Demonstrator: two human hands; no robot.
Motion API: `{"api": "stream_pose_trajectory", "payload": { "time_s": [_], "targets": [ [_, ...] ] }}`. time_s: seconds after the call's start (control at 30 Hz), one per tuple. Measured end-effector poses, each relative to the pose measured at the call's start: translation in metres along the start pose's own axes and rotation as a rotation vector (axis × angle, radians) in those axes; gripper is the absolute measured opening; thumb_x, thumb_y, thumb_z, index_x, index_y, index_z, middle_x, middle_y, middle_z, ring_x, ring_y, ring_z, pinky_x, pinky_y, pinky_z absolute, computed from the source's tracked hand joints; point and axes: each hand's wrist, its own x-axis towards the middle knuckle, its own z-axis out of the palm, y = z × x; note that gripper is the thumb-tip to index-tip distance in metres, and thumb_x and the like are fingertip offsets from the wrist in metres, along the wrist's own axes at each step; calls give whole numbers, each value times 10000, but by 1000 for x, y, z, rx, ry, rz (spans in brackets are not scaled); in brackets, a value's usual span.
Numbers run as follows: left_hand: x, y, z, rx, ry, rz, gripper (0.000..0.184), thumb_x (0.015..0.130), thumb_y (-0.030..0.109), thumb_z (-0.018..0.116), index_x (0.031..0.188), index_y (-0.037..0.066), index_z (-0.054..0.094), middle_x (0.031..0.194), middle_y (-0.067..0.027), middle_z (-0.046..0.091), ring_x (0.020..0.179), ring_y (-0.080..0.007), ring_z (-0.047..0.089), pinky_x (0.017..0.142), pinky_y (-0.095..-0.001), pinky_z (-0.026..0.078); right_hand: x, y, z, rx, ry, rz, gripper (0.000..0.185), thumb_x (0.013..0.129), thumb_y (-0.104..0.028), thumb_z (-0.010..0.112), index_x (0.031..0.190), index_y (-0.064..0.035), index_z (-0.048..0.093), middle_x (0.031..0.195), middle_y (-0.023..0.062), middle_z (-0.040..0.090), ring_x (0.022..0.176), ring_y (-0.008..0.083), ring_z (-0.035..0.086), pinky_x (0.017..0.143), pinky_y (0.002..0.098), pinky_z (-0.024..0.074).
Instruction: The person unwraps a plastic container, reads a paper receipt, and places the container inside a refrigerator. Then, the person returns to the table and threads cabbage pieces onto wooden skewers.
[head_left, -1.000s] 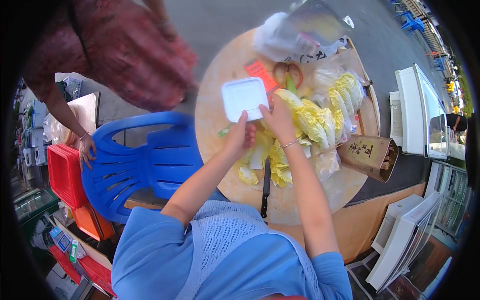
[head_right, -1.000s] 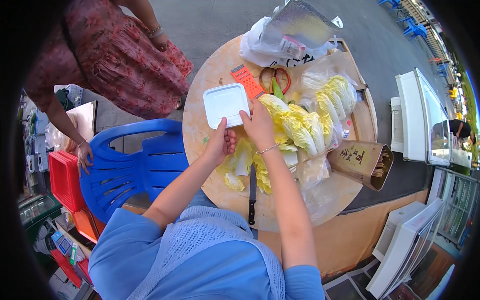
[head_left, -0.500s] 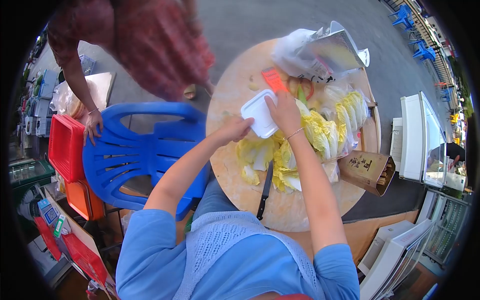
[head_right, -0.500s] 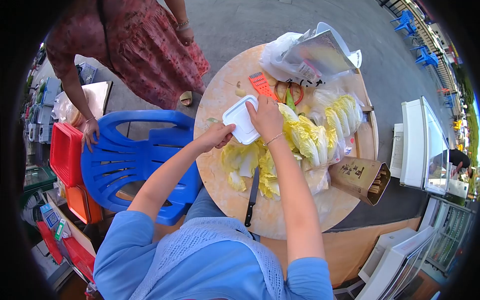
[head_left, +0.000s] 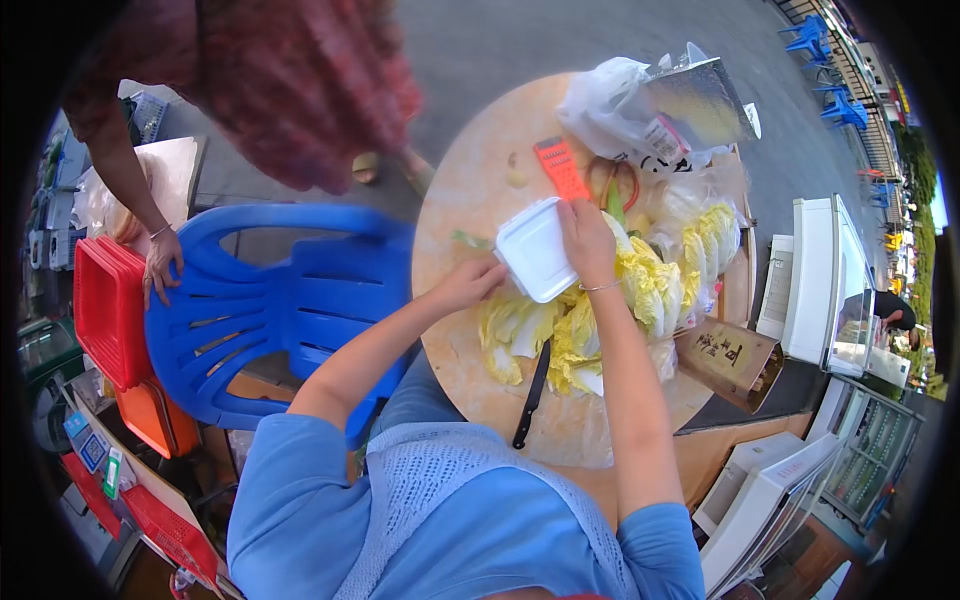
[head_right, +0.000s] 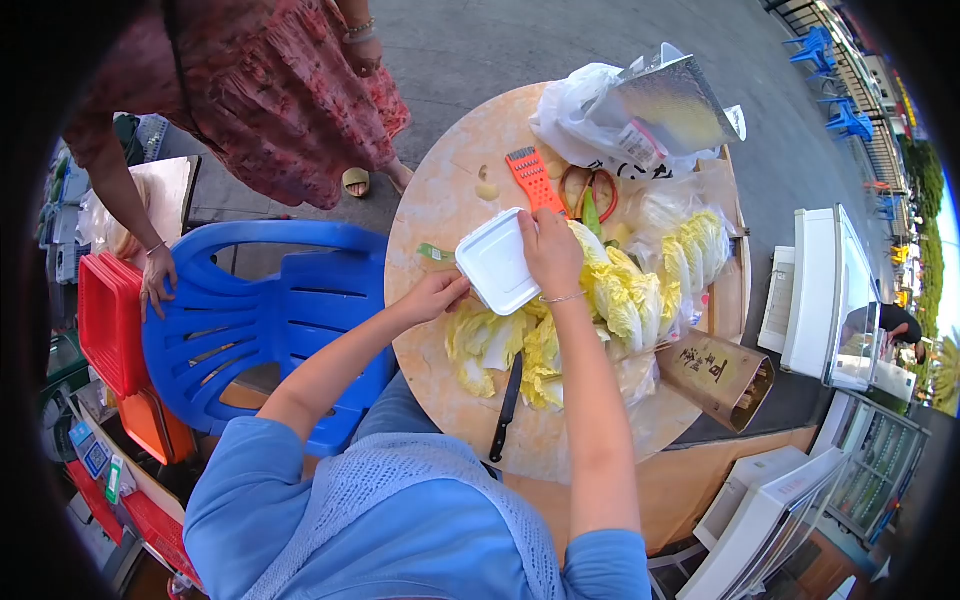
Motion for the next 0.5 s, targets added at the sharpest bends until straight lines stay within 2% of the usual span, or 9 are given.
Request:
{"api": "stream_pose_trajectory", "payload": {
  "time_s": [0.07,0.17,0.3,0.43,0.5],
  "targets": [
    [3,-12,2,-113,48,-90,396,962,369,415,767,42,522,625,7,469,540,-93,465,503,-229,408,-5,6,3,-31,9,43,360,916,-392,441,848,-58,558,785,172,588,751,370,570,628,458,437],
    [6,11,16,-294,151,-144,422,964,386,392,752,46,522,611,-2,475,517,-99,470,485,-236,414,-9,-4,-2,2,65,119,375,929,-376,426,864,-34,566,794,197,583,748,380,562,644,458,430],
    [27,8,28,-259,227,-159,514,927,495,404,721,46,546,612,-29,523,509,-125,527,456,-259,456,-13,9,-3,58,76,214,427,944,-369,409,849,13,574,798,220,597,745,379,569,663,430,429],
    [13,27,26,-227,331,-151,487,913,465,456,695,45,574,589,-26,522,475,-109,489,433,-272,422,-10,22,-12,85,8,171,448,956,-359,385,947,57,551,895,244,583,809,372,552,726,418,427],
    [-1,20,25,-232,438,-85,475,911,453,464,699,43,574,589,-26,527,478,-111,493,459,-269,427,-15,25,-20,110,73,-24,445,960,-337,390,1017,84,525,996,249,562,894,352,537,788,406,415]
  ]
}}
